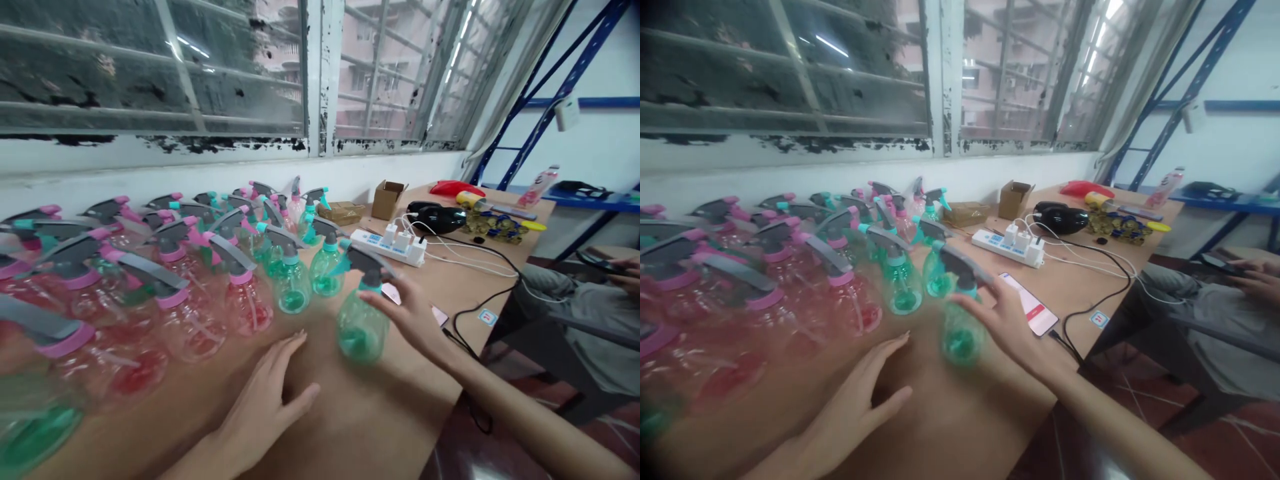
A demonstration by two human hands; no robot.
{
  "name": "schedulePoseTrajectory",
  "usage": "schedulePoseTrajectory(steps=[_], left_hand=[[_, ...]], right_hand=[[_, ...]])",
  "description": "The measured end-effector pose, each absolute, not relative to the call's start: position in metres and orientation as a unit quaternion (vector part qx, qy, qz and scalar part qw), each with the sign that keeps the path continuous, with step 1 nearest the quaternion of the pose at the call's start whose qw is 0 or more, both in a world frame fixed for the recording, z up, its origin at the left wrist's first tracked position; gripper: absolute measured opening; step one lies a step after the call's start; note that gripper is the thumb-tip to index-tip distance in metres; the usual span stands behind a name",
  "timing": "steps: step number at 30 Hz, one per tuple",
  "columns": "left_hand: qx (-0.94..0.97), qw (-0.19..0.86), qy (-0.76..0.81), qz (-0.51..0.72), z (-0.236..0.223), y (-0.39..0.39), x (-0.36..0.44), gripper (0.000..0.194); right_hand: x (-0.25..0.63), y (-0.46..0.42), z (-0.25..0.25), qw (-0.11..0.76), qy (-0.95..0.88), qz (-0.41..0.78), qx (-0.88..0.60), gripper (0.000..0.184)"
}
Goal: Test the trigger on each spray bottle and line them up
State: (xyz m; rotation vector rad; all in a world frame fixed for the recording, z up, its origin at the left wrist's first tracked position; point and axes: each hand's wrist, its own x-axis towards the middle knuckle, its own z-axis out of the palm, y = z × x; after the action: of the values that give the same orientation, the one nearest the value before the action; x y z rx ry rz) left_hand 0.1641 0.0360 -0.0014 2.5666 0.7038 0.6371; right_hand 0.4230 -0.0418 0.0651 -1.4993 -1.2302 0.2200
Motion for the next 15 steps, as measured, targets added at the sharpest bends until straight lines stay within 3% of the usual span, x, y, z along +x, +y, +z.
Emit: schedulePoseTrajectory(steps=[3,6,12,15], left_hand=[[0.894,0.279,0.261,0.232,0.005,0.027,0.164,0.073],[0.876,0.323,0.247,0.26,0.014,0.015,0.16,0.085],[0.845,0.35,0.301,0.27,0.022,-0.002,0.121,0.07],[0.838,0.358,0.309,0.271,0.027,-0.006,0.092,0.07]], right_hand=[[0.383,-0.053,0.064,0.516,-0.586,0.174,-0.6,0.041],[0.35,-0.056,0.062,0.509,-0.629,0.182,-0.558,0.037],[0.304,-0.049,0.061,0.498,-0.696,0.169,-0.49,0.035],[0.282,-0.04,0.069,0.488,-0.709,0.243,-0.447,0.039]])
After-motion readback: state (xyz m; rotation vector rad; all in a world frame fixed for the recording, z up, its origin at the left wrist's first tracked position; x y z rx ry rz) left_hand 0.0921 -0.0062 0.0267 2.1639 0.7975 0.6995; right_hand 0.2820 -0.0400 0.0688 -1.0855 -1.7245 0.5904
